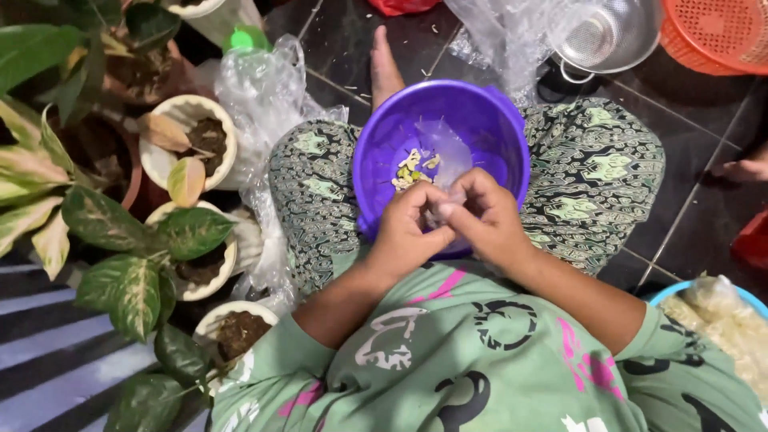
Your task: Bagging chopped green chilies into small plastic bags and tying them shut.
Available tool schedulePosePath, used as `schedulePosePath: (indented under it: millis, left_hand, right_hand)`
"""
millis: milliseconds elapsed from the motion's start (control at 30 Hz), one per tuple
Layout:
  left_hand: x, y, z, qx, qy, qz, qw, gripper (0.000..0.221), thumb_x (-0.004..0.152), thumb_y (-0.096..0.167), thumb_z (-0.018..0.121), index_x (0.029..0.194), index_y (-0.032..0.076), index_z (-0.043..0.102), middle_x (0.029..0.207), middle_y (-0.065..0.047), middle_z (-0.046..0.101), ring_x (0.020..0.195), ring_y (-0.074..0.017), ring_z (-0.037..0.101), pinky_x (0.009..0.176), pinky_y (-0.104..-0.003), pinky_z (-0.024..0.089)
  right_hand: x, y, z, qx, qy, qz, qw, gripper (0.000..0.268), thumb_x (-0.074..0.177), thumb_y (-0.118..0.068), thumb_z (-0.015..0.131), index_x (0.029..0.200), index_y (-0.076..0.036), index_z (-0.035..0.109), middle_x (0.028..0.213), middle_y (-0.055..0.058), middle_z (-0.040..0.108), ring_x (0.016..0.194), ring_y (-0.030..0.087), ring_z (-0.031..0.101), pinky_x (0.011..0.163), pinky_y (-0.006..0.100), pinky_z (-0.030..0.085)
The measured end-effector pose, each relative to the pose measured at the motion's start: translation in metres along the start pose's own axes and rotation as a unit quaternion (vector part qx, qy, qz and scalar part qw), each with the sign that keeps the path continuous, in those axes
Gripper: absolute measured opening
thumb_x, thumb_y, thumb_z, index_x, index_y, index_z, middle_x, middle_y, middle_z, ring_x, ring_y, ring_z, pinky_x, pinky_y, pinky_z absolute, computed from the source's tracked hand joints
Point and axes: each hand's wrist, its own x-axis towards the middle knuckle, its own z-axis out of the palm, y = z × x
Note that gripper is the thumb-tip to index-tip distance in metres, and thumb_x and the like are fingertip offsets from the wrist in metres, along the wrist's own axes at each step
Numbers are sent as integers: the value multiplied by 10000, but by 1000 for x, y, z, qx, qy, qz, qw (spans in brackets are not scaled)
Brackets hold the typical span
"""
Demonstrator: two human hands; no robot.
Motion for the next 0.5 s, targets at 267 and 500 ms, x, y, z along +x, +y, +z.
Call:
schedulePosePath:
  millis: [267,500]
  left_hand:
    - [0,9,-2,-125,-21,-10,992,148,840,-10,788,818,17,644,750,-87,623,704,-141,579,653,-261,465]
    - [0,35,8,-15,-25,119,992,153,832,28,796,779,34,653,776,-109,667,700,-258,651,662,-343,497]
  right_hand:
    - [-34,6,-30,-76,21,-49,996,142,905,-118,757,860,-49,640,734,103,675,593,209,590,563,314,465]
    - [-39,-9,-19,-43,-11,-66,997,185,884,-170,784,882,-45,649,747,87,656,628,200,584,596,324,457]
